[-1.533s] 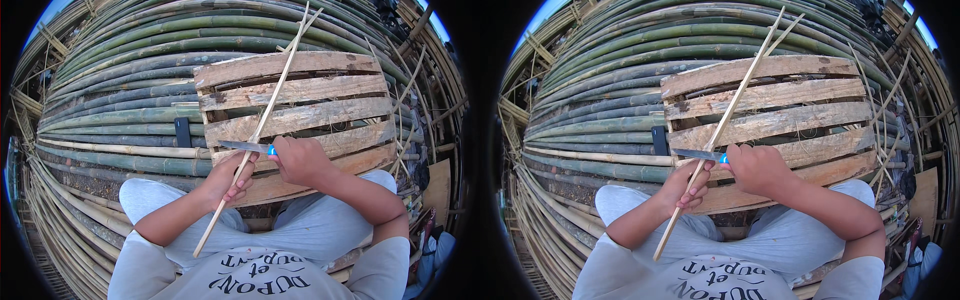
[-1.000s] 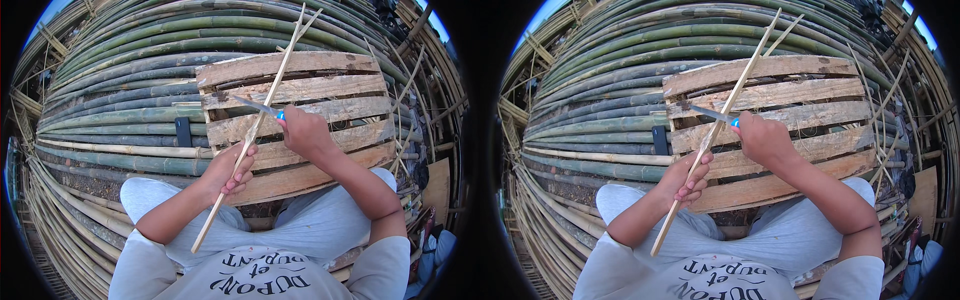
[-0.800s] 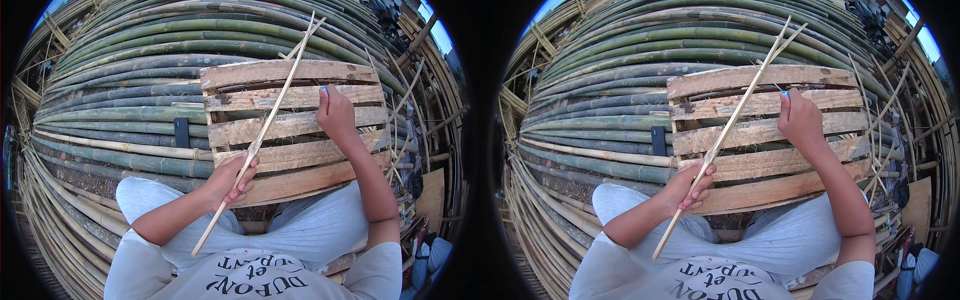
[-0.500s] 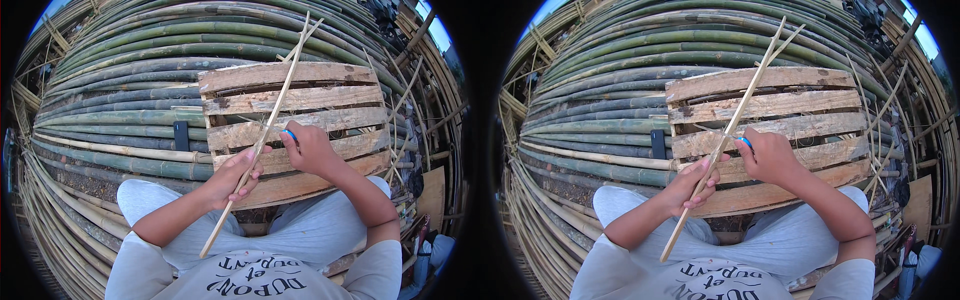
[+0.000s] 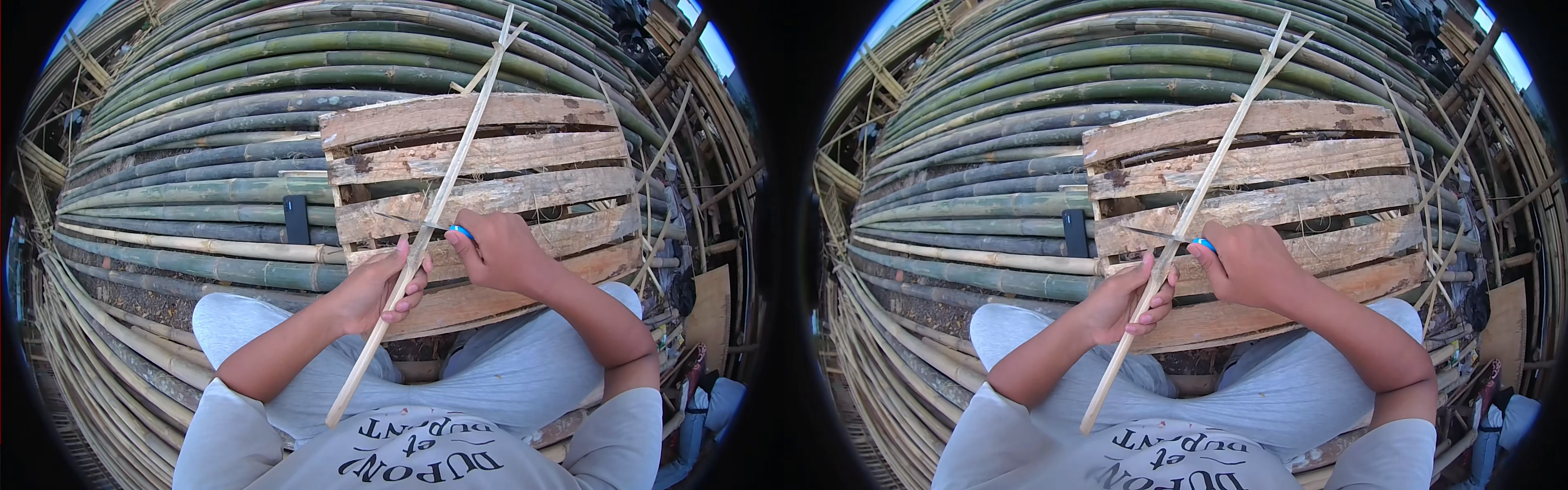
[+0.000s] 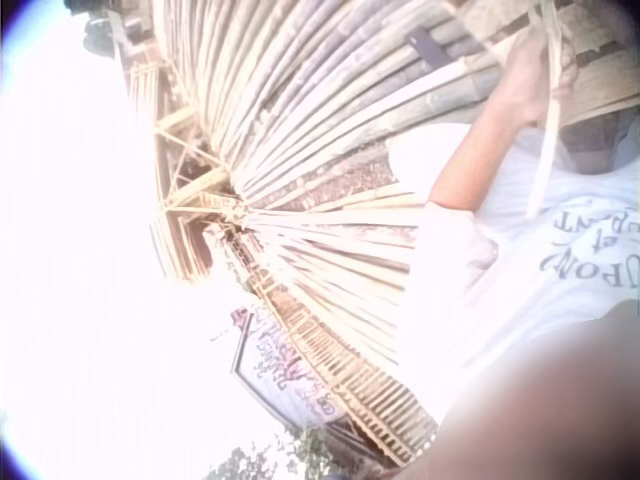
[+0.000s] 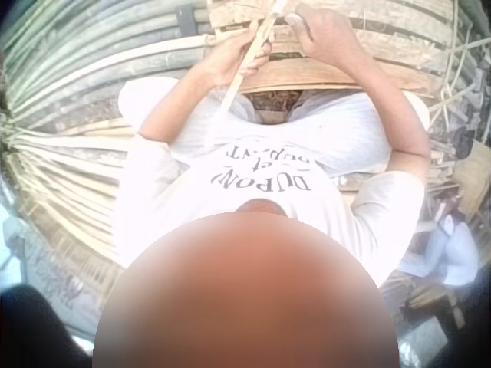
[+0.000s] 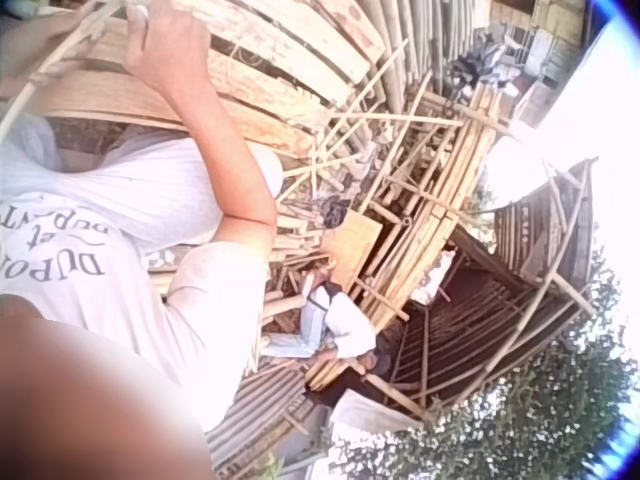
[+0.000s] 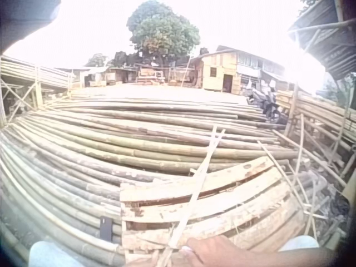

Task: Whittling and smoothing a thin strip of bamboo using a small hand knife.

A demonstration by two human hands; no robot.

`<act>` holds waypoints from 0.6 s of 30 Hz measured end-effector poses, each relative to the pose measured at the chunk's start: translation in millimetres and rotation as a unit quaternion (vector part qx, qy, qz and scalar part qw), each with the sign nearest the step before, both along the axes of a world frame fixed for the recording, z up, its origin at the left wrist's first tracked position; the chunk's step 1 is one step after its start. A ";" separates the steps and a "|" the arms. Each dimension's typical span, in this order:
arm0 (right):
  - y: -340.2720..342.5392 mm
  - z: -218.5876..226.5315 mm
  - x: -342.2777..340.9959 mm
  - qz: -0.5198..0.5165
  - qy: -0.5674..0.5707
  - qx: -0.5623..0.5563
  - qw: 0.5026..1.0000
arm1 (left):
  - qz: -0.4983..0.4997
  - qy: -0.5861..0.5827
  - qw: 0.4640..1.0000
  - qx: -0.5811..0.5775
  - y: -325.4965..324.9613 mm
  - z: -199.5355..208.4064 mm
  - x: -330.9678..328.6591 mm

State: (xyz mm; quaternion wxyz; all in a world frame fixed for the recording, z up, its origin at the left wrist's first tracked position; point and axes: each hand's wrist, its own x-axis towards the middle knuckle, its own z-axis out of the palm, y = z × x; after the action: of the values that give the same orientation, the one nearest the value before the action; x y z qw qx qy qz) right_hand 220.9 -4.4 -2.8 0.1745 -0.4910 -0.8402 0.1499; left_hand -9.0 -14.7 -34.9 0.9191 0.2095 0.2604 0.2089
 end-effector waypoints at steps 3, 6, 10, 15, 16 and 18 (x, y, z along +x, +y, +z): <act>-5.0 -1.8 -2.6 0.013 -0.012 0.001 1.000 | -0.010 0.069 0.998 0.006 0.6 0.7 -0.1; -11.1 -8.6 -6.6 0.029 -0.018 -0.004 0.999 | -0.027 0.043 0.998 -0.023 1.3 -4.0 -4.7; -15.0 -24.4 -8.6 0.056 -0.001 0.045 0.997 | -0.033 0.022 0.997 -0.069 -6.6 4.7 -2.3; -16.9 -26.1 -8.7 0.063 -0.019 0.078 0.995 | -0.038 0.048 0.996 -0.059 -14.3 10.5 -0.2; -15.9 -26.9 -9.2 0.062 -0.037 0.097 0.993 | -0.042 0.052 0.997 -0.045 -14.5 10.4 -1.1; 1.4 -30.4 0.0 0.017 -0.046 0.113 0.992 | -0.043 0.044 0.997 -0.056 -18.7 9.9 -1.2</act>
State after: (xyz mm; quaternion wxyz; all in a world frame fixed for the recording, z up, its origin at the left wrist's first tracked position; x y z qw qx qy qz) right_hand 220.9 -3.0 -33.2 0.1874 -0.4599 -0.8673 0.0340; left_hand -10.2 -33.4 -24.9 0.9251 0.1777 0.3024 0.1452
